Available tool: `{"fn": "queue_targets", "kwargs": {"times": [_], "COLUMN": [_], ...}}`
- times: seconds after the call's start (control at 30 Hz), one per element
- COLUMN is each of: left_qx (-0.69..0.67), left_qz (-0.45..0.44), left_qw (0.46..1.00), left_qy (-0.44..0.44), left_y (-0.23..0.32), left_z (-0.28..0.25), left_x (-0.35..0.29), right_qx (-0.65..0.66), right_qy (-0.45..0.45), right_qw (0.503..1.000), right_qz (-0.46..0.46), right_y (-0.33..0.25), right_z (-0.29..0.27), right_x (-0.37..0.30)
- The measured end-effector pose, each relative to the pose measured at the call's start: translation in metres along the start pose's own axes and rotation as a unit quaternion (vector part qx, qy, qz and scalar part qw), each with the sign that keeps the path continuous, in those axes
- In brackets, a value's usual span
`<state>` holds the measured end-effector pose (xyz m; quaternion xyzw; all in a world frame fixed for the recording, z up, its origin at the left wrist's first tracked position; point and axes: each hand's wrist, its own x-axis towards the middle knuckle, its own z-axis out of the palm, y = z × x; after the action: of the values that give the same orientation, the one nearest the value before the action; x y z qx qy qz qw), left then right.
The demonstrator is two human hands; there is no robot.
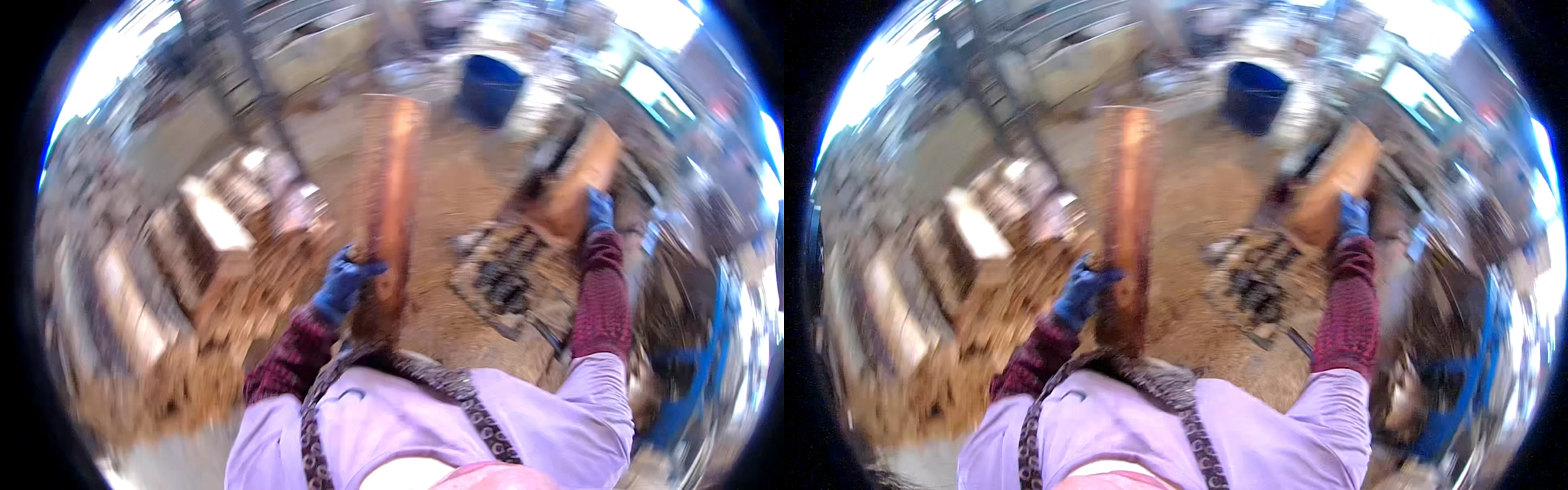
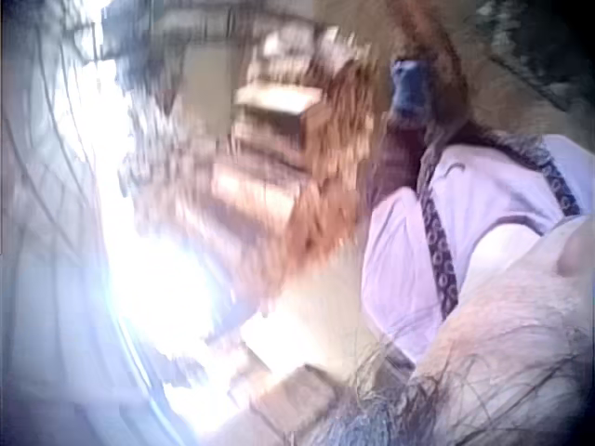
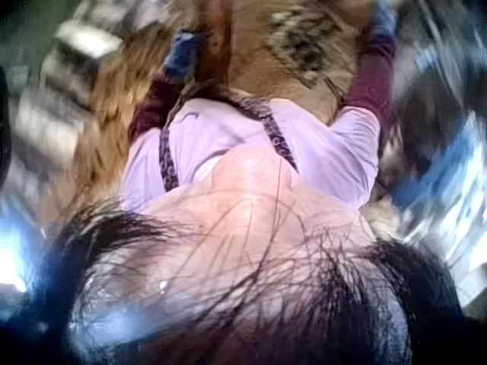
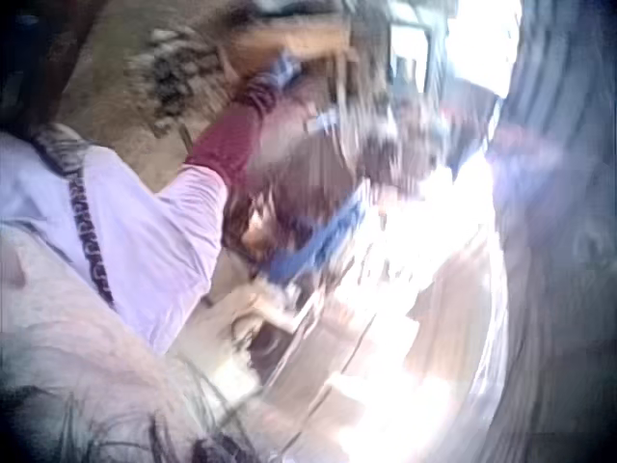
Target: The person picks up rectangular wooden planks from a pile and stacks them onto a metal rack. The person handles the wood by hand, wearing blue gloves, and arranges the planks in a neat stack on the rack.
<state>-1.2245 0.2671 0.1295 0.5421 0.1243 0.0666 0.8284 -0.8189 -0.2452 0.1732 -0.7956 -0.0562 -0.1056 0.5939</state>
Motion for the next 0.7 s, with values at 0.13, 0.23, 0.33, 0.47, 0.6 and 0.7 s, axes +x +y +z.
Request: {"fn": "queue_targets", "kwargs": {"times": [0.13,0.23,0.33,0.47,0.6,0.7], "left_qx": [-0.032,-0.044,0.016,0.485,0.743,0.612], "left_qz": [0.037,0.023,0.018,-0.036,-0.094,0.035], "left_qw": [0.982,0.970,0.967,0.832,0.649,0.781], "left_qy": [0.185,0.239,0.254,0.268,0.132,0.121], "left_y": [-0.008,-0.007,0.039,0.053,0.025,0.048], "left_z": [-0.050,-0.123,-0.261,-0.357,-0.357,-0.327], "left_x": [0.005,0.038,0.076,0.140,0.128,0.040], "right_qx": [-0.581,-0.695,-0.354,-0.266,-0.144,0.032], "right_qy": [-0.055,0.015,0.092,-0.033,-0.218,-0.457], "right_qw": [0.809,0.683,0.883,0.901,0.891,0.854], "right_qz": [-0.067,-0.224,-0.295,-0.342,-0.372,-0.247], "right_y": [0.068,0.078,-0.001,-0.109,-0.184,-0.220], "right_z": [-0.008,0.003,0.142,0.297,0.479,0.609], "right_x": [0.043,0.022,-0.056,-0.144,-0.226,-0.293]}}
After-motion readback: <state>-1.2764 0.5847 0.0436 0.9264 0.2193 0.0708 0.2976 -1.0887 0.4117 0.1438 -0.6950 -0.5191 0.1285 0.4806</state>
